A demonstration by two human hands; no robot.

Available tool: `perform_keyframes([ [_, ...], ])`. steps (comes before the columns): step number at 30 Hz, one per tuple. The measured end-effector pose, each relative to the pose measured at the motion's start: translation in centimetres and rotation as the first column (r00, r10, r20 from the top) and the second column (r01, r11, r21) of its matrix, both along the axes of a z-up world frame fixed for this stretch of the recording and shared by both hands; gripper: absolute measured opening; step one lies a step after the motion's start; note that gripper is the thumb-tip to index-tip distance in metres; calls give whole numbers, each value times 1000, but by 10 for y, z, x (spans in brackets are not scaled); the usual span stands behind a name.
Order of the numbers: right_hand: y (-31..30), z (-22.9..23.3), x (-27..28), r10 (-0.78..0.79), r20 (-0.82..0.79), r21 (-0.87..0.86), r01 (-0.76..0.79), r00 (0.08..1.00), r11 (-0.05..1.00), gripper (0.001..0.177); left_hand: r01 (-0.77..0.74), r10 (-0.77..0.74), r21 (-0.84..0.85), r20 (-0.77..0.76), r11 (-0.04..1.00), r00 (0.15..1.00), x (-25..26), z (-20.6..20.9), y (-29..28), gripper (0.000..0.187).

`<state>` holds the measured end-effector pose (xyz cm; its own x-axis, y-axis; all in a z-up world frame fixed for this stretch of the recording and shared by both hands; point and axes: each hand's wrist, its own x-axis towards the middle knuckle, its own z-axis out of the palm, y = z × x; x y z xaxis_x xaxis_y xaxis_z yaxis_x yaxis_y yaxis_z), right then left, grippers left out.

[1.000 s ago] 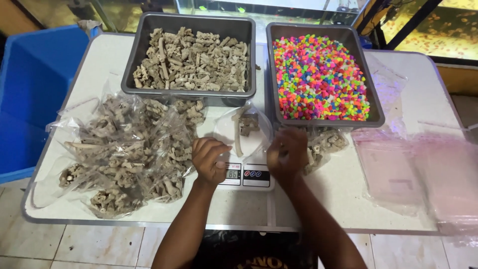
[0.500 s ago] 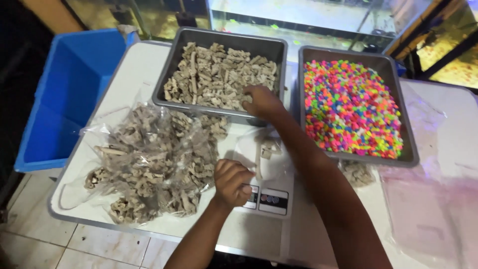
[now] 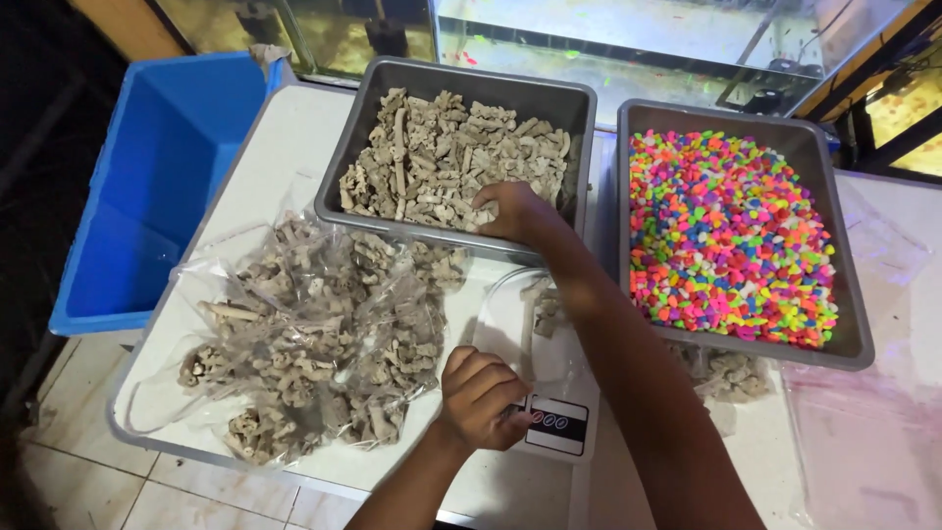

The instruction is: The person is weighing and bagging ceramic filter media into small plastic bags using a digital scale.

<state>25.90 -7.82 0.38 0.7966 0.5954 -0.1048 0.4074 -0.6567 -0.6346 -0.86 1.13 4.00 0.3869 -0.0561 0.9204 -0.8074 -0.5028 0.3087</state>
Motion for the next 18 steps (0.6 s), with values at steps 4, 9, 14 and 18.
perform_keyframes([
  [4, 0, 5, -3, -52, -33, 24, 53, 998, 998, 44, -10, 10, 13, -2, 1000, 1000, 1, -2, 2, 54],
  [9, 4, 12, -9, -81, -42, 16, 82, 996, 997, 39, -50, 50, 25, 11, 998, 999, 2, -8, 6, 51],
  [14, 3, -14, 8, -77, -11, -14, 76, 997, 997, 42, -49, 50, -21, 37, 999, 998, 8, -33, 4, 48],
  [18, 1, 1, -4, -181, -17, 21, 181, 983, 983, 46, -51, 56, -63, 74, 997, 996, 12, -45, 3, 46],
])
